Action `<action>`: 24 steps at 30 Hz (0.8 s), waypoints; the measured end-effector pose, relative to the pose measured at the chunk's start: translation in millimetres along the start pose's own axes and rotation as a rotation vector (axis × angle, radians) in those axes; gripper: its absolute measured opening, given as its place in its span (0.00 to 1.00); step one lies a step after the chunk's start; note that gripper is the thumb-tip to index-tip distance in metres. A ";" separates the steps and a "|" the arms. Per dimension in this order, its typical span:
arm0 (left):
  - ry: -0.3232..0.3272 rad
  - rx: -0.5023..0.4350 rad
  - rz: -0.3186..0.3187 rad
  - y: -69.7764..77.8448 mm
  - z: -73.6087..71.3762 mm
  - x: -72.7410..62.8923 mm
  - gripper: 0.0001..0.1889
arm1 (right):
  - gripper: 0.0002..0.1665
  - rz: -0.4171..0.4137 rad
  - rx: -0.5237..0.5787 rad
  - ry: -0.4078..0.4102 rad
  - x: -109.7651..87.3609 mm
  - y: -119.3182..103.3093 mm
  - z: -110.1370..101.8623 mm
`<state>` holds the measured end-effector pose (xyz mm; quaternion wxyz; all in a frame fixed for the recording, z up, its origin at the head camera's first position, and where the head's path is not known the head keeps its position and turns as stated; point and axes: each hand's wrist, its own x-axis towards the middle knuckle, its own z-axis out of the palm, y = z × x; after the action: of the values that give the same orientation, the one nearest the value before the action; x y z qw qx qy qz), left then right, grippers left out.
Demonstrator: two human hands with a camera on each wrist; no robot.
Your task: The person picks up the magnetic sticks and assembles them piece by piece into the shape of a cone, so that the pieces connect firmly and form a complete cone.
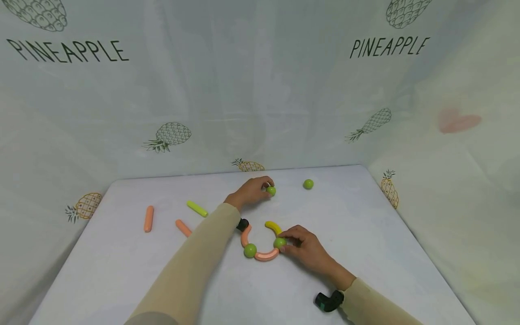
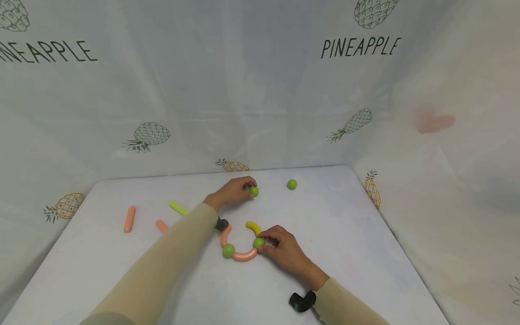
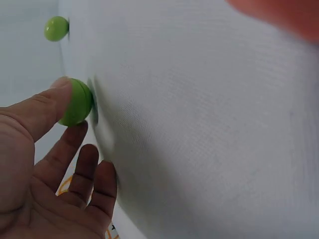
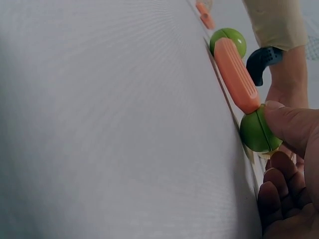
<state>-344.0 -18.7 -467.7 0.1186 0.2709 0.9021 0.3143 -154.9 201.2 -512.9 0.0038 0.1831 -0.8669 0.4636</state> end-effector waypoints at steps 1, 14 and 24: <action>-0.002 -0.001 0.000 1.0 0.1 -0.4 0.18 | 0.17 -0.001 -0.002 0.001 0.0 -0.1 0.1; 0.025 -0.026 -0.009 3.5 -6.4 -10.2 0.16 | 0.17 -0.003 -0.025 0.001 0.2 -1.9 0.8; 0.061 -0.101 0.006 1.0 -7.3 -28.2 0.16 | 0.17 0.016 -0.042 0.002 -0.2 -3.1 1.2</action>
<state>-323.1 -37.5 -460.1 0.1036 0.2576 0.8875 0.3679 -153.5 198.7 -511.1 0.0048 0.1753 -0.8779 0.4456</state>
